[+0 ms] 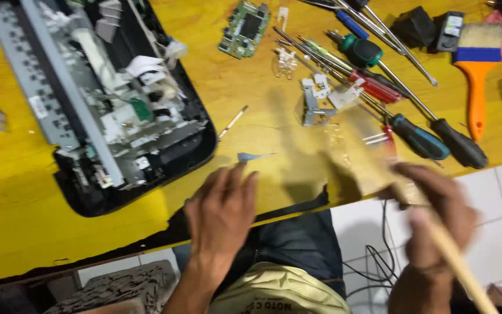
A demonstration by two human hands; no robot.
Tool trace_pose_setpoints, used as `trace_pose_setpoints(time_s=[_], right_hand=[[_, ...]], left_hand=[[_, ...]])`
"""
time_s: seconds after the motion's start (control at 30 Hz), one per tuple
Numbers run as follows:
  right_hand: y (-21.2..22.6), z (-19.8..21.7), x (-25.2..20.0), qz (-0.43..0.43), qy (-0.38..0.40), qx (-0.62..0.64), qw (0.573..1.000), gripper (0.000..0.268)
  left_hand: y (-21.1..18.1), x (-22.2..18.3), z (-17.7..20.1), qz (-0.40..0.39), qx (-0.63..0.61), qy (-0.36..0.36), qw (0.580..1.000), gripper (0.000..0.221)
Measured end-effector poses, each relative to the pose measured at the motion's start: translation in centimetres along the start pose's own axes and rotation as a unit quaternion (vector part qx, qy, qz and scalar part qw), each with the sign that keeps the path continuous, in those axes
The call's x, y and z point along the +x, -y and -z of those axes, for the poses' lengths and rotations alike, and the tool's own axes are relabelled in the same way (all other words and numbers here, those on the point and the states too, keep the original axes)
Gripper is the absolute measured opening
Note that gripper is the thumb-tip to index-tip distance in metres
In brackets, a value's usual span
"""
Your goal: Cleaning internal printer components with a brush and installing them into the printer chassis.
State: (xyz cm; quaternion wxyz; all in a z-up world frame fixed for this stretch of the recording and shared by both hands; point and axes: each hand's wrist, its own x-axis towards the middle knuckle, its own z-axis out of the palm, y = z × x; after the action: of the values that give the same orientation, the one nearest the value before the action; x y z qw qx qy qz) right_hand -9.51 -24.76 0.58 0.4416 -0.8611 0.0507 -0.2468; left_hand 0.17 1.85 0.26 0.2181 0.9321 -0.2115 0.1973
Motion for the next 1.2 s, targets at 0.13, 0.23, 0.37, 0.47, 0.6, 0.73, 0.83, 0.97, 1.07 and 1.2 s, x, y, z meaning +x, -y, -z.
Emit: trace_pose_setpoints(time_s=[0.13,0.23,0.37,0.47,0.6,0.73,0.83,0.97,1.07,1.2], right_hand=[[2.4,-5.7,2.2,0.006,0.151,-0.062,0.987,0.039],[4.0,-6.8,0.8,0.13,0.13,-0.112,0.976,0.024],[5.9,-6.0,-2.6,-0.086,0.21,0.096,0.969,0.034],[5.3,-7.1,-3.2,-0.097,0.106,0.155,0.977,0.035],[4.6,-8.9,-4.1,-0.121,0.02,-0.048,0.991,0.029],[6.8,-10.4,-5.7,-0.027,0.225,0.104,0.968,0.015],[8.5,-10.4,-5.2,-0.029,0.2,0.242,0.949,0.039],[5.3,-9.9,-4.2,-0.094,-0.016,0.07,0.993,0.036],[5.4,-10.5,-3.2,-0.071,0.011,0.002,0.997,0.033],[5.6,-9.9,-4.0,-0.108,0.11,0.111,0.982,0.024]], left_hand=[[3.3,-3.3,0.0,0.061,0.082,0.025,0.995,0.021],[3.3,-4.1,1.4,0.067,0.089,-0.011,0.994,0.016],[3.9,-5.5,4.3,0.081,0.029,-0.055,0.995,0.011],[5.3,-7.5,5.6,0.111,0.008,-0.08,0.991,0.013],[6.7,-11.2,7.0,0.194,0.01,-0.079,0.978,0.015],[6.4,-13.4,6.9,0.226,0.019,-0.083,0.97,0.017],[5.1,-13.4,7.4,0.239,0.017,-0.103,0.965,0.021],[4.3,-11.7,7.2,0.18,-0.008,-0.137,0.974,0.014],[3.9,-9.2,5.7,0.13,-0.02,-0.117,0.984,0.013],[3.9,-4.7,2.5,0.054,0.035,-0.097,0.993,0.014]])
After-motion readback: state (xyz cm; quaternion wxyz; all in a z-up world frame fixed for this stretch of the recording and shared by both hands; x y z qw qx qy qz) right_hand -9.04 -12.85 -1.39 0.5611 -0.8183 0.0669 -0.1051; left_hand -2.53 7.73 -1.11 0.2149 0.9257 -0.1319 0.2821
